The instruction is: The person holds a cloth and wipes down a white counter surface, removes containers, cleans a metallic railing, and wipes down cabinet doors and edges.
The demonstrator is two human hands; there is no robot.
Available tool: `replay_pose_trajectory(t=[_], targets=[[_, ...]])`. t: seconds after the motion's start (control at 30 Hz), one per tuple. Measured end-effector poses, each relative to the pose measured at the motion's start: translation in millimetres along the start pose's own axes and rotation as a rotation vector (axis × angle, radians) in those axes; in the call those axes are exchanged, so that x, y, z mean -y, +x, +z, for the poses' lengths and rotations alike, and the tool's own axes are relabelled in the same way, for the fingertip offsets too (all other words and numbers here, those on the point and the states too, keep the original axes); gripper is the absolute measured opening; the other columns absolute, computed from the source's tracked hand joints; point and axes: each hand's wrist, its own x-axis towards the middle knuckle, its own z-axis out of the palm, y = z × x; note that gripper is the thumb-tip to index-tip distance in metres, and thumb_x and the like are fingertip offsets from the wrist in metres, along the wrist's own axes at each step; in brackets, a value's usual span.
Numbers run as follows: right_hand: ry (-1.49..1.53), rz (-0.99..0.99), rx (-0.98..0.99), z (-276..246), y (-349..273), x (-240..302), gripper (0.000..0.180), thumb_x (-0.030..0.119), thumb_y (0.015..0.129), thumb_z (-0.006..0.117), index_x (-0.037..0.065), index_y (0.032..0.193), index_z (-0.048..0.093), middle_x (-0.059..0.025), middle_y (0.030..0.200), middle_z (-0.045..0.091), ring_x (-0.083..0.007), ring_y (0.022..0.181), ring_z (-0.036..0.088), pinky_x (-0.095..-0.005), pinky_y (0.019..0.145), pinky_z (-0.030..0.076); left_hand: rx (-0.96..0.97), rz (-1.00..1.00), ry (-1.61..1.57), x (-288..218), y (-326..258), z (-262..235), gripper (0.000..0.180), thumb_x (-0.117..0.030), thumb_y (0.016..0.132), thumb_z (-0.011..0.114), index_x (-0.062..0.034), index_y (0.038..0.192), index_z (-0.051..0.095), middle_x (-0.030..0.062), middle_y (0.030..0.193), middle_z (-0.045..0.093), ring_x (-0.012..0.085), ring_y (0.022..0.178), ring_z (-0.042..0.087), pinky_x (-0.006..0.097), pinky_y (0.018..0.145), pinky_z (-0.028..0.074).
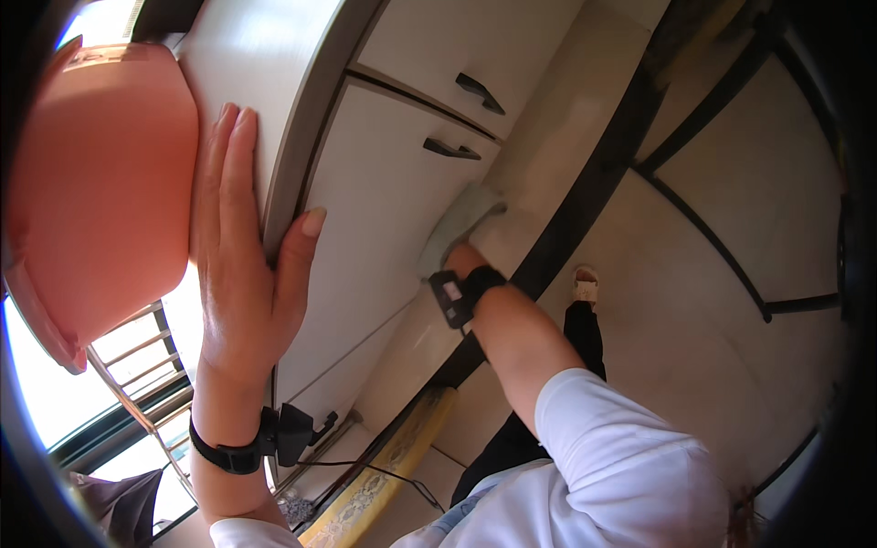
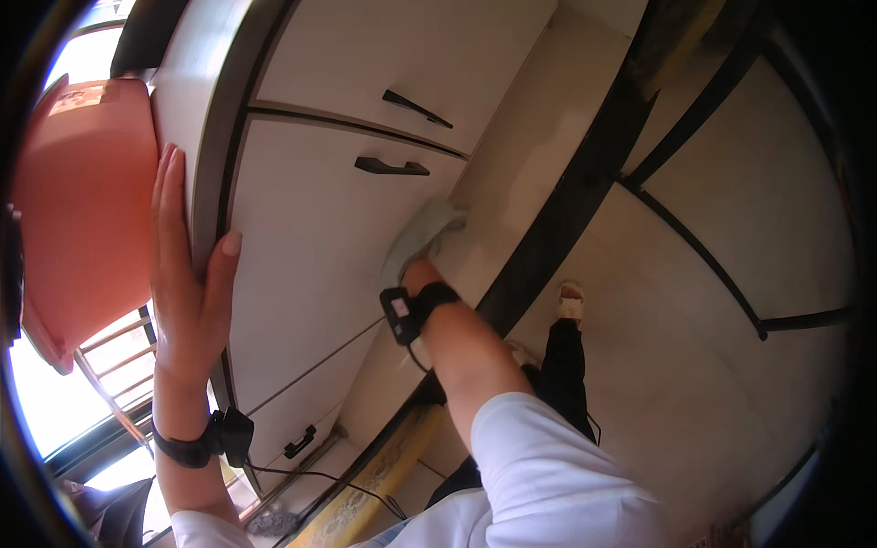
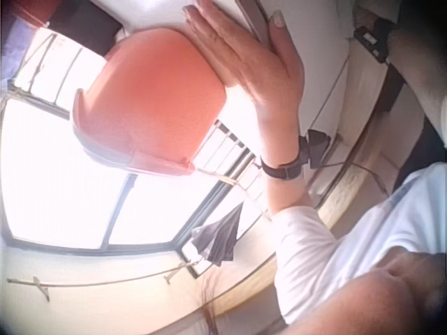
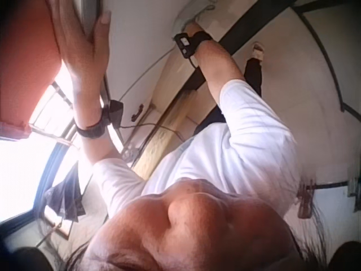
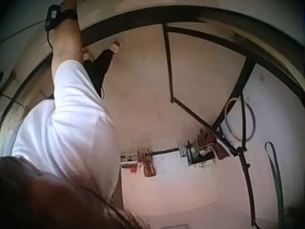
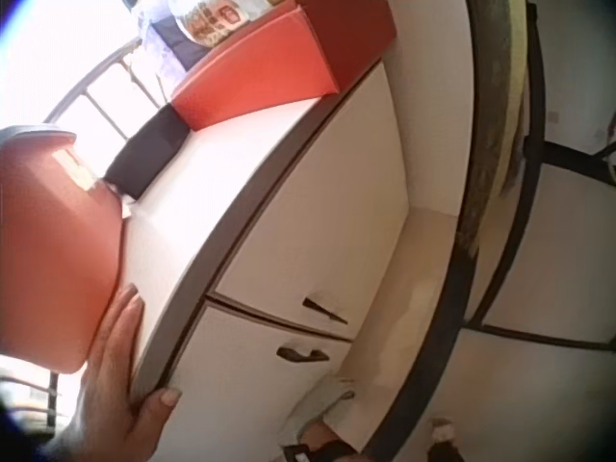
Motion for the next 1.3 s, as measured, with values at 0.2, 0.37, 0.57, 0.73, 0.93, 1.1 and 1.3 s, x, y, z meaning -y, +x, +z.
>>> replay_pose_trajectory(t=[0.2,0.37,0.57,0.73,0.93,1.1,1.3], targets=[[-0.004,0.189,-0.030,43,-45,-102,0.077,0.013,0.082,0.058,-0.003,0.145,0.015,-0.0271,0.152,0.007,-0.0418,0.142,0.007,-0.0486,0.114,0.012,0.118,-0.071,0.003,-1,0,-8,0.061,-0.019,0.092,0.049,0.0001,0.145,0.024,0.0227,0.147,0.029,0.0387,0.136,0.031,0.046,0.110,0.027],[0.099,-0.106,0.006,32,-42,33,0.080,0.012,0.080,0.060,-0.002,0.145,0.016,-0.0270,0.152,0.007,-0.0425,0.141,0.007,-0.0499,0.113,0.012,0.196,-0.111,0.018,-4,1,-13,0.062,-0.021,0.095,0.047,0.0031,0.145,0.021,0.0249,0.149,0.024,0.0395,0.137,0.027,0.045,0.111,0.022],[0.135,-0.784,0.105,43,-100,290,0.084,0.012,0.077,0.064,0.000,0.146,0.017,-0.0269,0.152,0.007,-0.0432,0.141,0.008,-0.0516,0.113,0.012,0.206,-0.127,-0.035,-14,13,-20,0.063,-0.012,0.088,0.053,0.0077,0.141,0.026,0.0298,0.147,0.023,0.0440,0.137,0.023,0.048,0.113,0.017],[-0.322,-1.513,0.106,99,-181,343,0.087,0.011,0.075,0.066,0.000,0.146,0.018,-0.0269,0.152,0.008,-0.0438,0.141,0.008,-0.0530,0.113,0.012,0.199,-0.083,-0.078,-23,73,-5,0.064,-0.015,0.089,0.050,0.0072,0.143,0.024,0.0312,0.148,0.019,0.0448,0.139,0.016,0.050,0.113,0.015],[-0.788,-1.862,-0.206,164,-180,337,0.095,0.004,0.066,0.070,0.003,0.146,0.019,-0.0271,0.152,0.009,-0.0460,0.140,0.008,-0.0573,0.111,0.013,0.199,-0.118,-0.105,-19,86,-3,0.062,-0.015,0.089,0.049,0.0069,0.142,0.026,0.0316,0.147,0.021,0.0454,0.139,0.017,0.051,0.112,0.015],[-0.568,-1.728,-0.383,151,-170,404,0.097,0.013,0.073,0.068,0.001,0.148,0.007,-0.0214,0.154,0.005,-0.0354,0.144,0.005,-0.0428,0.115,0.014,0.258,-0.104,-0.058,-20,96,-7,0.058,-0.022,0.096,0.038,0.0066,0.144,0.022,0.0285,0.149,0.019,0.0409,0.140,0.017,0.046,0.113,0.014],[-0.739,-1.842,-0.080,167,-187,292,0.094,0.020,0.071,0.072,0.001,0.146,0.019,-0.0264,0.152,0.006,-0.0455,0.141,0.006,-0.0604,0.110,0.013,0.224,-0.140,-0.095,-15,93,-1,0.061,-0.034,0.098,0.039,0.0064,0.142,0.027,0.0309,0.147,0.020,0.0454,0.138,0.018,0.050,0.111,0.017]])
